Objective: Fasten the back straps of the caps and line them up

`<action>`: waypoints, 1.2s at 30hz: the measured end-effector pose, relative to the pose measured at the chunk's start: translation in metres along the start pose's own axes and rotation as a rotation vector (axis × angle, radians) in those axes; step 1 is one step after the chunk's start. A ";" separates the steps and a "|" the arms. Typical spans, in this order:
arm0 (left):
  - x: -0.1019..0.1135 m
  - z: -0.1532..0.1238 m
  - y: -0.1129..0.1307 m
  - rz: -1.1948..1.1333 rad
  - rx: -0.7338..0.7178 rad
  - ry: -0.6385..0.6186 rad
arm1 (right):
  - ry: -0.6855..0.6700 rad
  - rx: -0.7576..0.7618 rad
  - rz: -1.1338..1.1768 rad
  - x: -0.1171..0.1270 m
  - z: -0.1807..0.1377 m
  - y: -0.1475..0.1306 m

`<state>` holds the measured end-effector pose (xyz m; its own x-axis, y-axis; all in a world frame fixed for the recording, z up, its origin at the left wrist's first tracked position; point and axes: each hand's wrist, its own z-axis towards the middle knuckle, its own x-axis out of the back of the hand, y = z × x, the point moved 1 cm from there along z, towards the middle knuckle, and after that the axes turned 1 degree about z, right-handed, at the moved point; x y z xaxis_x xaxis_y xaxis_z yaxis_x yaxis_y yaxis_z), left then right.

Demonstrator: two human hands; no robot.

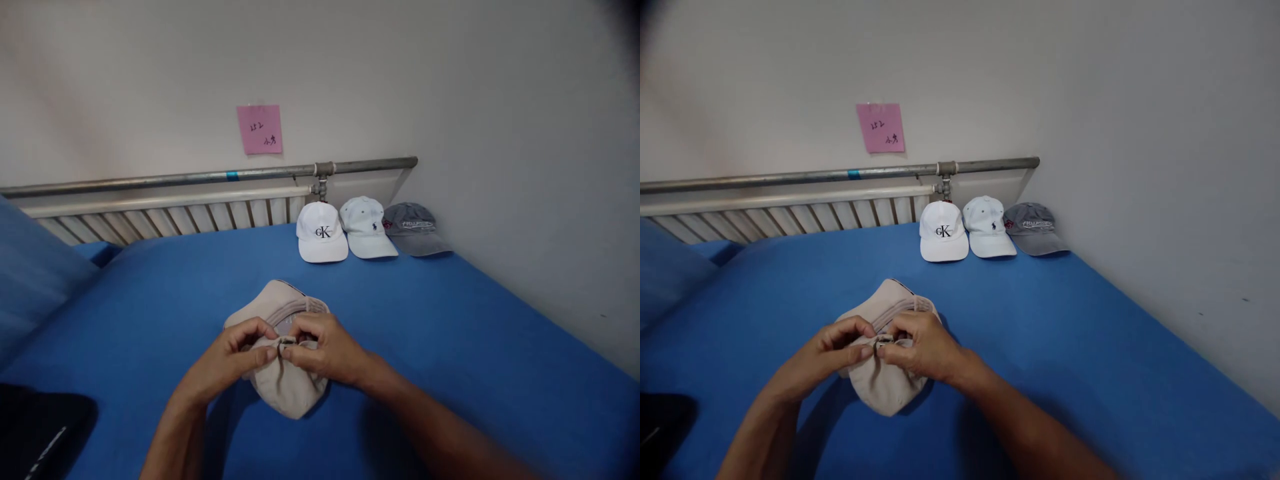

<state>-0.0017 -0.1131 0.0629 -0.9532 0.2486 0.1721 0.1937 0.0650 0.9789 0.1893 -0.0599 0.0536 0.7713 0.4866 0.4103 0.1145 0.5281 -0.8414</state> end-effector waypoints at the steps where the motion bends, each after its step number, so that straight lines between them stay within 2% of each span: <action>1: -0.003 -0.003 0.004 0.122 -0.051 0.037 | 0.014 0.012 0.001 0.002 0.000 0.000; 4: -0.019 -0.013 0.017 0.416 -0.157 0.192 | 0.053 0.093 -0.046 0.007 -0.003 -0.002; 6: -0.031 -0.020 0.022 0.496 -0.162 0.242 | 0.036 0.155 -0.100 0.009 -0.007 -0.006; 12: -0.050 -0.034 0.034 0.573 -0.119 0.256 | 0.007 0.199 -0.162 0.016 -0.034 -0.019; 16: -0.054 -0.041 0.049 0.661 -0.065 0.264 | 0.007 0.155 -0.061 0.022 -0.056 -0.026; 21: -0.061 -0.048 0.060 0.524 -0.061 0.183 | -0.001 -0.134 0.287 0.025 -0.068 -0.036; 24: -0.066 -0.056 0.060 0.444 -0.041 0.137 | 0.046 -0.214 0.356 0.026 -0.070 -0.043; 27: -0.076 -0.066 0.061 0.475 -0.054 0.142 | 0.111 -0.228 0.359 0.027 -0.074 -0.047; 31: -0.093 -0.073 0.066 0.569 -0.107 0.184 | 0.120 -0.206 0.358 0.026 -0.080 -0.052; 33: -0.100 -0.072 0.066 0.569 -0.131 0.168 | 0.117 -0.175 0.336 0.027 -0.083 -0.055; 36: -0.104 -0.072 0.065 0.511 -0.109 0.211 | 0.121 -0.131 0.260 0.028 -0.088 -0.061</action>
<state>0.0932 -0.2047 0.1167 -0.7722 0.0224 0.6350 0.6288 -0.1163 0.7688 0.2597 -0.1397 0.0852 0.8532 0.5032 0.1375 -0.0224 0.2988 -0.9541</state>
